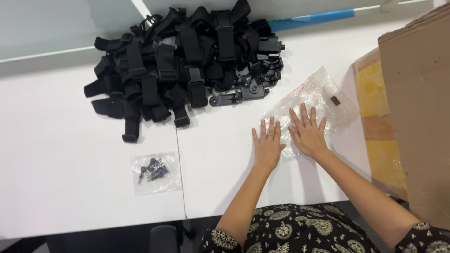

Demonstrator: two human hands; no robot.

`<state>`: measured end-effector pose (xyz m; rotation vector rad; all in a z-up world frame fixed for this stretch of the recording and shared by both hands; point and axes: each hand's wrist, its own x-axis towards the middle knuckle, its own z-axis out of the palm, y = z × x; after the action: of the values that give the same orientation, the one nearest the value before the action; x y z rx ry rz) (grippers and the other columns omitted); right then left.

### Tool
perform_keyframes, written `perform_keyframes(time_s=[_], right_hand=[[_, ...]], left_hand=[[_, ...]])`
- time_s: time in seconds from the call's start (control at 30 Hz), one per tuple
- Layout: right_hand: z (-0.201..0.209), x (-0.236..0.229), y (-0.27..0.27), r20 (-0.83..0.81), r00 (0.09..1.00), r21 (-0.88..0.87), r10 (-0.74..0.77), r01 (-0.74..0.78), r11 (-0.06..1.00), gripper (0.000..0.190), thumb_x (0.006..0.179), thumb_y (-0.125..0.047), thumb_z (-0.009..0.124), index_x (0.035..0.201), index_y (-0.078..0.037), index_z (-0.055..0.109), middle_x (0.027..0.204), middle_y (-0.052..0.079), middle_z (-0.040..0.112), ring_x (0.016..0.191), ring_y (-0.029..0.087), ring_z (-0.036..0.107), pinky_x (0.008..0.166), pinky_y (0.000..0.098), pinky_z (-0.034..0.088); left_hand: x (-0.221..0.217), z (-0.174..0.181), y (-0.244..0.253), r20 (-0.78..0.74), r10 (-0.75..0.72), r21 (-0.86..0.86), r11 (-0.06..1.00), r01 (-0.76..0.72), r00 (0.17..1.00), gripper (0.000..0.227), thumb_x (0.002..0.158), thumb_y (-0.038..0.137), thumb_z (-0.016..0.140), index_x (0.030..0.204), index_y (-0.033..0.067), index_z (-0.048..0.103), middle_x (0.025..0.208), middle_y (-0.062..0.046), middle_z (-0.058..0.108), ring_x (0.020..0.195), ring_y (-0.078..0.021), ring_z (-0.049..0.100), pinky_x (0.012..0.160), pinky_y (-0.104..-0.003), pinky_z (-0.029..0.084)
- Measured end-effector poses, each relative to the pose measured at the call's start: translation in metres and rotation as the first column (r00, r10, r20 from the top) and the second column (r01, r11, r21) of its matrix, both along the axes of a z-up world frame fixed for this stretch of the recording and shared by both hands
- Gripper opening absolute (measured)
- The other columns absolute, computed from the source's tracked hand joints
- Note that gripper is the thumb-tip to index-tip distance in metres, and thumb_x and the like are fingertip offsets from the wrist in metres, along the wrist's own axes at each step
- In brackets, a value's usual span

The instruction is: The person removes a black plastic camera mount component from a small bag, inserts a small metal pin or screw into the side of the mount by hand, and places the assembled unit onto a desk next to other mounts.

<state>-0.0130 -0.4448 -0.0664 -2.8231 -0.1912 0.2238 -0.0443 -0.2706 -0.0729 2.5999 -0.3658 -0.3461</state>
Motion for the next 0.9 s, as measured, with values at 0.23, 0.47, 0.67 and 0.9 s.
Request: perform_keyframes(time_s=[0.23,0.47,0.67,0.9], right_hand=[[-0.037,0.025,-0.012,-0.128,0.99,-0.114,0.052,-0.067,0.991,0.07,0.1,-0.051,0.033,0.164,-0.035,0.009,0.172,0.009,-0.004,0.154,0.045,-0.006,0.113,0.0767,-0.003],[-0.052,0.037,-0.018,-0.22,0.975,-0.166,0.04,-0.077,0.983,0.073,0.098,-0.065,0.029,0.161,-0.041,0.001,0.171,0.005,-0.013,0.155,0.04,-0.012,0.113,0.075,-0.007],[-0.004,0.041,-0.009,-0.361,0.932,-0.1,-0.033,-0.004,0.995,0.087,0.088,-0.066,0.054,0.161,-0.033,0.018,0.172,0.011,-0.004,0.156,0.041,-0.002,0.114,0.0773,0.009],[0.163,-0.048,-0.014,-0.192,0.976,0.514,0.105,0.008,0.858,0.071,0.094,-0.051,0.058,0.154,-0.019,0.038,0.169,0.021,0.005,0.154,0.048,0.008,0.115,0.0615,0.028]], left_hand=[[0.0,-0.003,-0.001,-0.009,-0.018,-0.055,0.998,0.018,1.0,0.088,0.092,0.031,0.069,0.164,0.0291,0.02,0.171,-0.014,0.002,0.155,-0.0423,0.002,0.117,-0.071,0.001],[0.01,-0.001,-0.012,-0.022,0.005,0.049,0.999,-0.004,1.0,0.092,0.085,0.03,0.079,0.16,0.0227,0.027,0.171,-0.014,0.007,0.155,-0.0459,0.008,0.114,-0.078,0.009],[0.02,0.002,-0.025,-0.134,0.038,0.207,0.978,-0.01,0.99,0.091,0.084,0.027,0.08,0.159,0.0181,0.028,0.17,-0.014,0.008,0.153,-0.0456,0.01,0.113,-0.077,0.018],[0.031,0.008,-0.034,-0.167,0.135,0.226,0.97,-0.095,0.977,0.083,0.081,0.012,0.079,0.154,0.0145,0.039,0.169,-0.016,0.014,0.153,-0.0472,0.014,0.117,-0.072,0.019]])
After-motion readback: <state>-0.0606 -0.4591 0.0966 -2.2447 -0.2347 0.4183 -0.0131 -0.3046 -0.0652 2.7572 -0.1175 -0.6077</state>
